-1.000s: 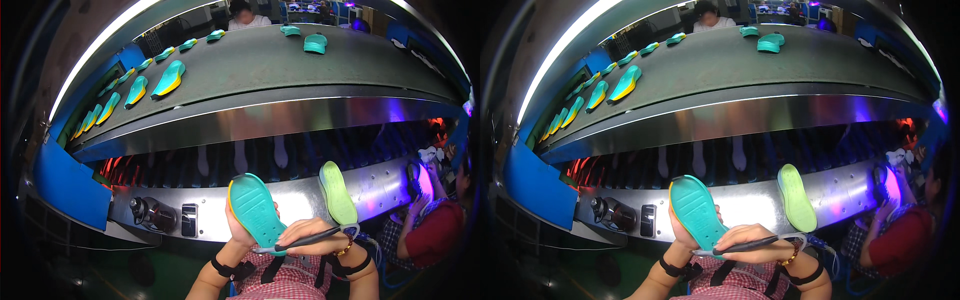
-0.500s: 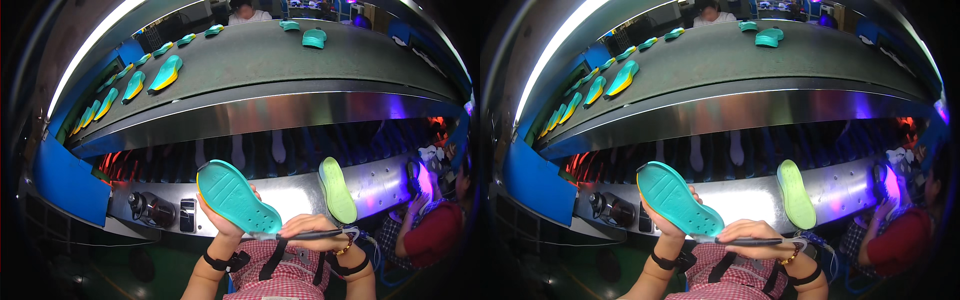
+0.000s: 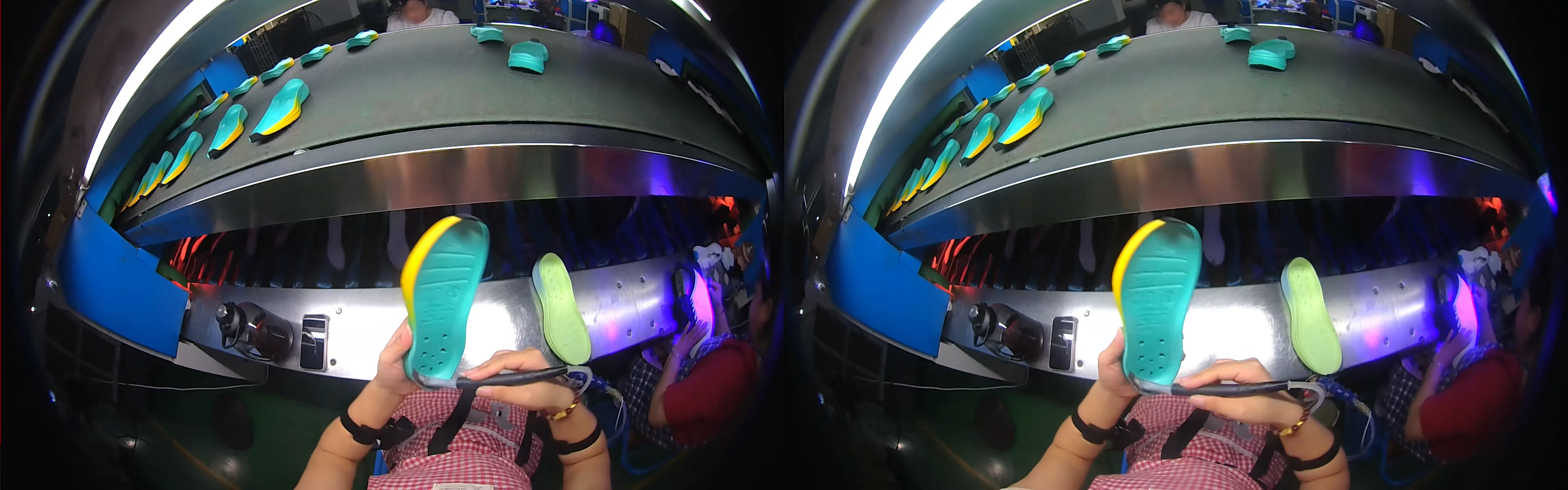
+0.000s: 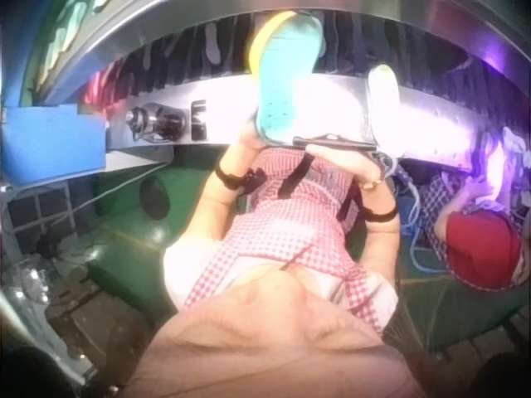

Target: The recorder applies a liquid adhesive or primer to the interior of turquoise shoe soles using a brush at an assembly line.

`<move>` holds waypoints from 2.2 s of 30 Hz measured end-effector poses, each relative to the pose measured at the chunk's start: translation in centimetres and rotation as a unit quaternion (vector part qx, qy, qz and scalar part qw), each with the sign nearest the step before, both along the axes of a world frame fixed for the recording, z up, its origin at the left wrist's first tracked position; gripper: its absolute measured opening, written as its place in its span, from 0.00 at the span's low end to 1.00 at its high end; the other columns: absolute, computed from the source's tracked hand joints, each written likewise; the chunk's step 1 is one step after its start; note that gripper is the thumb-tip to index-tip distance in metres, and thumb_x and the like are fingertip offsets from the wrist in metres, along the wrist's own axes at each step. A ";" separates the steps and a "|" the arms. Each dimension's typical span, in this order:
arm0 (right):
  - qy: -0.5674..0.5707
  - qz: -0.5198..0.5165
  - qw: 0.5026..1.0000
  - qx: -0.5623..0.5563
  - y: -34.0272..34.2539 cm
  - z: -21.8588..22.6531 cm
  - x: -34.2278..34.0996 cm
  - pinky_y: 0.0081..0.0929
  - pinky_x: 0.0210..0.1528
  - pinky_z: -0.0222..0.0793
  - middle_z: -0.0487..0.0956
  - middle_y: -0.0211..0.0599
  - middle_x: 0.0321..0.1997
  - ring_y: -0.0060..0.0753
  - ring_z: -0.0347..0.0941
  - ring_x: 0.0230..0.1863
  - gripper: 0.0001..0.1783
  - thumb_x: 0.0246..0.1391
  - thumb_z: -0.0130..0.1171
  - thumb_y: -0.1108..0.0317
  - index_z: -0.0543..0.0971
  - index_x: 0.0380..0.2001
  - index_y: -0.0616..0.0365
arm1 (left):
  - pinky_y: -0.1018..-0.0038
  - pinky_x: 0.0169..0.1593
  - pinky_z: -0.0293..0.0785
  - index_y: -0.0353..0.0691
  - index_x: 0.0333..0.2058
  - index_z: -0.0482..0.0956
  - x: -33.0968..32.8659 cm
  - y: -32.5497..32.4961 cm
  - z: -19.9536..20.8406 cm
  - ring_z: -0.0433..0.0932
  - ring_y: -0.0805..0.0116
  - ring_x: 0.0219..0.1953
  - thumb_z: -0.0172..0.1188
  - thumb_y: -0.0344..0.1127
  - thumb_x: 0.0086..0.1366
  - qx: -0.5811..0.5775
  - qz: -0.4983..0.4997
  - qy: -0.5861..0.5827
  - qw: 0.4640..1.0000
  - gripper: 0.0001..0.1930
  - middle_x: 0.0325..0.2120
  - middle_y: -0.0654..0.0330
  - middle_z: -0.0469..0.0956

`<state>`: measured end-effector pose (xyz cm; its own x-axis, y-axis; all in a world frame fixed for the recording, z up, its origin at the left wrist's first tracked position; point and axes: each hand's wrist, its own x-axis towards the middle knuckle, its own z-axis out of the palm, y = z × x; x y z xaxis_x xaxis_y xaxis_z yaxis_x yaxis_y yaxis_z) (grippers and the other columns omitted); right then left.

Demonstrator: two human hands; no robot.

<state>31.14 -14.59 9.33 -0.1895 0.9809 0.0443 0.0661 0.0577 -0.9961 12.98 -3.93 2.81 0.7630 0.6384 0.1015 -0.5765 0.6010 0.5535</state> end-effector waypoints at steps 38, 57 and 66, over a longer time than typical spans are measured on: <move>-0.140 0.060 0.980 0.126 -0.8 1.7 3.9 0.25 0.45 0.70 0.79 0.41 0.35 0.34 0.75 0.41 0.12 0.39 0.63 0.74 0.78 0.33 0.61 | 0.64 0.55 0.62 0.30 0.51 0.64 -2.9 4.6 2.1 0.68 0.56 0.51 0.35 0.60 0.62 -0.136 -0.162 0.051 0.976 0.35 0.50 0.47 0.66; 0.001 -0.061 0.997 0.043 0.3 1.1 1.0 0.23 0.38 0.71 0.78 0.42 0.33 0.33 0.76 0.33 0.11 0.41 0.60 0.75 0.77 0.33 0.63 | 0.56 0.53 0.62 0.38 0.53 0.58 3.4 0.0 -0.5 0.69 0.56 0.45 0.19 0.74 0.52 -0.115 0.015 0.009 0.993 0.46 0.39 0.52 0.71; 0.005 -0.080 0.988 0.129 -0.5 0.6 1.7 0.25 0.41 0.71 0.78 0.43 0.35 0.34 0.76 0.36 0.13 0.40 0.61 0.77 0.77 0.34 0.63 | 0.56 0.54 0.61 0.39 0.53 0.59 4.2 0.3 1.9 0.70 0.55 0.44 0.25 0.75 0.51 -0.142 0.052 -0.082 0.985 0.46 0.40 0.52 0.70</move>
<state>32.83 -15.08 9.90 -0.0315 0.9542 0.2974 0.0850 0.2990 -0.9505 17.16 -3.65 4.68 0.6801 0.7327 0.0247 -0.7110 0.6511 0.2655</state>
